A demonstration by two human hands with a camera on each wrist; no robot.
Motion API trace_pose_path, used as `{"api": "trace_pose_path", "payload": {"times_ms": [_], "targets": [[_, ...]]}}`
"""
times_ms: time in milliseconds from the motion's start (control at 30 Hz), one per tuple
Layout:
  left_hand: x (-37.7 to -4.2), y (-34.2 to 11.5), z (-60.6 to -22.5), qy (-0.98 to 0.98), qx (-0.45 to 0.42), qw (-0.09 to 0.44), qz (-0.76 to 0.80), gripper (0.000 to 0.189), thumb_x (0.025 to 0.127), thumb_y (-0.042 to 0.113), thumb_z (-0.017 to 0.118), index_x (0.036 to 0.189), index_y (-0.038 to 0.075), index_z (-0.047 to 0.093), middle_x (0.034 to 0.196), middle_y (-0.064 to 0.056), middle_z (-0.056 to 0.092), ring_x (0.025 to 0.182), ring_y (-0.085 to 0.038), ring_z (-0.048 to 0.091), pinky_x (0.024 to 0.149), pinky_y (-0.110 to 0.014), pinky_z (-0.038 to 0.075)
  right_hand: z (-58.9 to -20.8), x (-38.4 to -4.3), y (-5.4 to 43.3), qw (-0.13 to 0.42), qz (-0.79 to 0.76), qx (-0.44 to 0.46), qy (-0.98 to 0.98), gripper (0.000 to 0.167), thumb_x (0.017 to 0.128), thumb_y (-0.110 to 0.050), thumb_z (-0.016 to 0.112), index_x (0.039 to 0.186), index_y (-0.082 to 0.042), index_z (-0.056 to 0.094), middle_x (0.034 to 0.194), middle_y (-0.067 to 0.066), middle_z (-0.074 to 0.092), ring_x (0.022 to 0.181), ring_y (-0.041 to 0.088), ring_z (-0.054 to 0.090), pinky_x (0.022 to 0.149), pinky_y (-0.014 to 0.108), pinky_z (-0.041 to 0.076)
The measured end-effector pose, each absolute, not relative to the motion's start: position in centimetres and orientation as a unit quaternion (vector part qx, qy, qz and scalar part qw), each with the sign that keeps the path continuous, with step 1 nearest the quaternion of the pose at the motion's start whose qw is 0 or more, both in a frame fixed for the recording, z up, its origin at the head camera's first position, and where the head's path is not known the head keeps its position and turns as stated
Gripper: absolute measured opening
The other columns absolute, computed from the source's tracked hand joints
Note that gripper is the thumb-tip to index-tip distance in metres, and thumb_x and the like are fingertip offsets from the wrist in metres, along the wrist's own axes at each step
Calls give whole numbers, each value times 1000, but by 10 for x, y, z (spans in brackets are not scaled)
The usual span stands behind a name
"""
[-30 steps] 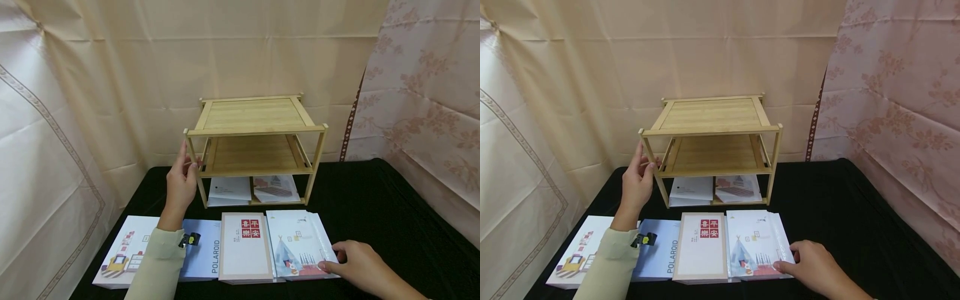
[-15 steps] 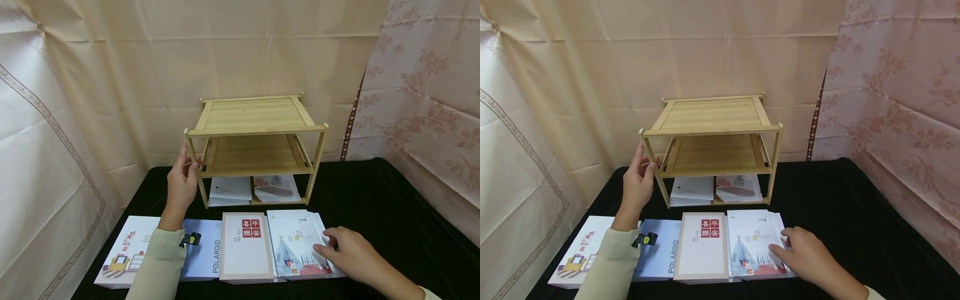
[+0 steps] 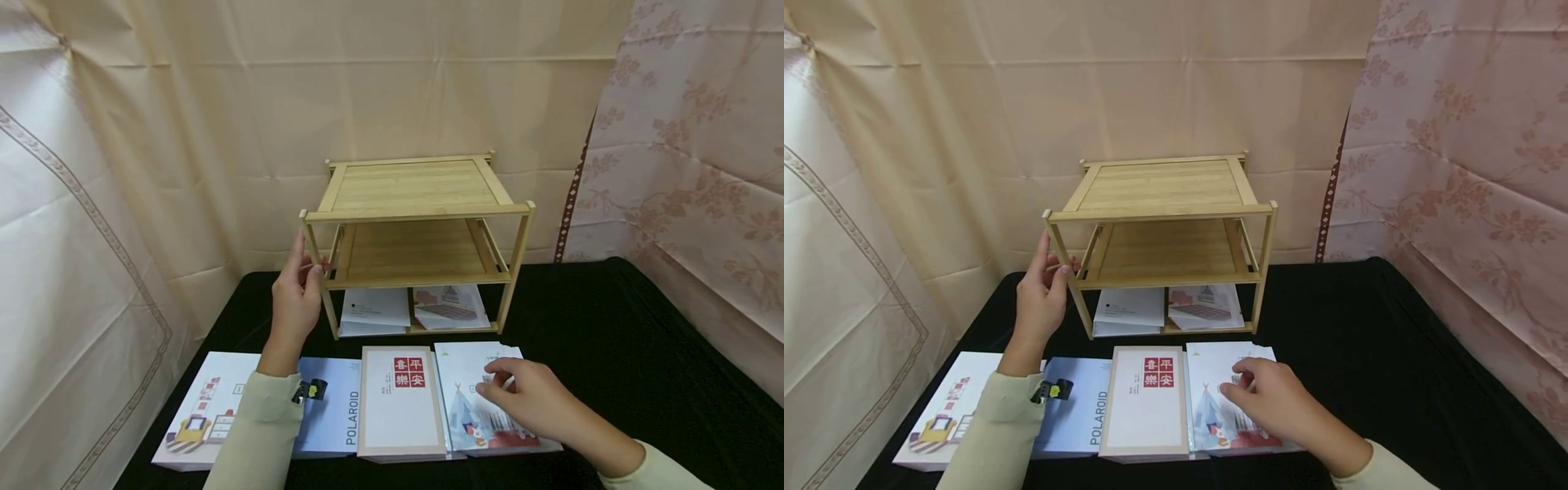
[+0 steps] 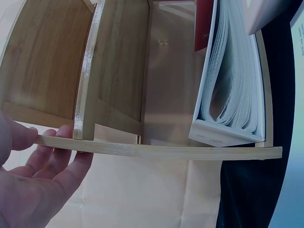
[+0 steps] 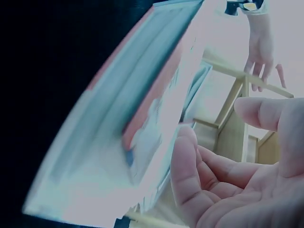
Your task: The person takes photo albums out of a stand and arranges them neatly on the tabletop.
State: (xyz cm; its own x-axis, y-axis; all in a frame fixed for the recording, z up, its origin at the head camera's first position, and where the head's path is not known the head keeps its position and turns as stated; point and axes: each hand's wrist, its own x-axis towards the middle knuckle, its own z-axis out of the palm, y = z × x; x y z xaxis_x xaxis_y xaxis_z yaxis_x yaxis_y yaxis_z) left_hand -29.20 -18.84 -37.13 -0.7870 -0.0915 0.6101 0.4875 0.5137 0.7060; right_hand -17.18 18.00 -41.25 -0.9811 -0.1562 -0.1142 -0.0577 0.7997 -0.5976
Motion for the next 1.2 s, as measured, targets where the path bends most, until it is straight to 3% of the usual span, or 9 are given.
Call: {"api": "trace_pose_path", "payload": {"times_ms": [367, 667, 1200], "targets": [[-292, -189, -371, -814, -132, 306, -476, 73, 108, 7, 52, 163, 44, 21, 124, -13, 67, 114, -30, 72, 98, -50, 58, -409, -200, 154, 162, -476, -66, 862, 46, 97, -37, 70, 128, -2, 67, 104, 9, 70, 82, 21, 70, 72, 35, 62], [-292, -189, -371, -815, -132, 307, -473, 75, 107, 8, 53, 162, 49, 21, 124, -13, 68, 114, -28, 72, 98, -50, 58, -411, -223, 140, 161, -521, -37, 837, 40, 97, -30, 67, 125, -2, 68, 103, 10, 73, 85, 20, 73, 76, 36, 64], [-292, -188, -372, -813, -135, 310, -475, 75, 107, 6, 52, 163, 45, 20, 122, -13, 66, 114, -28, 72, 98, -48, 59, -413, -250, 113, 191, -626, -45, 755, 42, 101, -23, 61, 126, 11, 63, 116, 25, 71, 92, 25, 75, 82, 36, 65]]}}
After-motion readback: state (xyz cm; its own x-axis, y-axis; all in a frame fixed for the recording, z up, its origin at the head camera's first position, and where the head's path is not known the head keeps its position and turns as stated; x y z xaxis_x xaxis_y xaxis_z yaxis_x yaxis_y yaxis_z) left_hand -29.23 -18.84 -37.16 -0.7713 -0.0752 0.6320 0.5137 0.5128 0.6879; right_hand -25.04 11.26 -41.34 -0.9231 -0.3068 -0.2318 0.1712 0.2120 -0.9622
